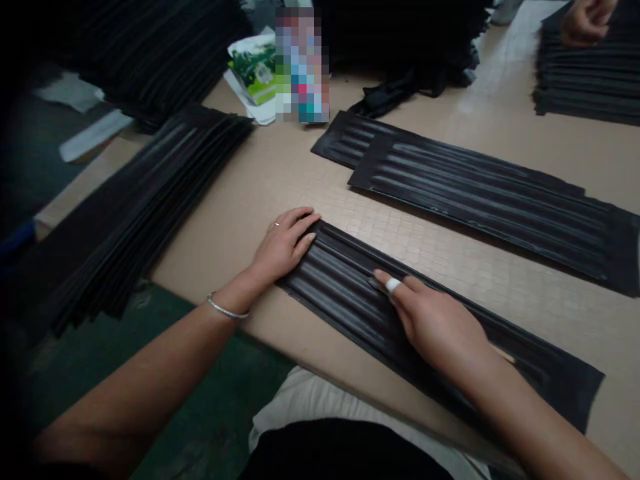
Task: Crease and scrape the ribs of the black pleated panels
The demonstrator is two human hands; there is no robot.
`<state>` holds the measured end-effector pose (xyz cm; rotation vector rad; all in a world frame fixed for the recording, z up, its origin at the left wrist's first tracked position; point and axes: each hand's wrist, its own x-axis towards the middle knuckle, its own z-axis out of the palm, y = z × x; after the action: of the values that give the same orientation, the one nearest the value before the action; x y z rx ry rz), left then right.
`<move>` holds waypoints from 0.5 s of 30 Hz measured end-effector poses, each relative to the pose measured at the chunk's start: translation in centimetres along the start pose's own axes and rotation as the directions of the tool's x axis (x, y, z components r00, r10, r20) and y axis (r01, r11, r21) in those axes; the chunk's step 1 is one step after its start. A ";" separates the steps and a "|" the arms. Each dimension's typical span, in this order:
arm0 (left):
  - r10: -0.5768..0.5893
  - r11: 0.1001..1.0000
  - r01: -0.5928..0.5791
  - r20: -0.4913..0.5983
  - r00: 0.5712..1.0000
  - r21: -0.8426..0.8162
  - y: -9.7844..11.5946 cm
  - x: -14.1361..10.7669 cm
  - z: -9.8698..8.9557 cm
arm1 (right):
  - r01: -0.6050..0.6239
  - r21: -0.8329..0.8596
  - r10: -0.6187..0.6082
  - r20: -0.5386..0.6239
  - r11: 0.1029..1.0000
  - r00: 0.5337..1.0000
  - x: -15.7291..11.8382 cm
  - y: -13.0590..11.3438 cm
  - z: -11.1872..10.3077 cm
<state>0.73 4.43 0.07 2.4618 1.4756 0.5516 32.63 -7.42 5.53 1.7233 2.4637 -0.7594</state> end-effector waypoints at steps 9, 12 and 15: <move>0.020 0.999 -0.021 -0.013 1.000 -0.031 -0.7 -0.1 0.8 | 0.132 -0.110 -0.116 0.139 0.985 0.984 13.2 -9.3 -3.7; 0.012 1.000 -0.012 -0.016 1.000 0.002 -0.7 0.0 1.2 | 0.071 -0.100 -0.054 0.159 0.992 0.986 12.8 -8.1 -4.1; 0.017 1.000 -0.017 -0.014 1.000 0.015 -0.8 0.2 1.4 | 0.029 -0.106 -0.013 0.152 0.994 0.988 10.2 -5.5 -4.6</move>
<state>0.80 4.95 -1.46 2.4886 1.4707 0.5644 24.95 1.93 8.44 1.5451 2.3791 -0.7161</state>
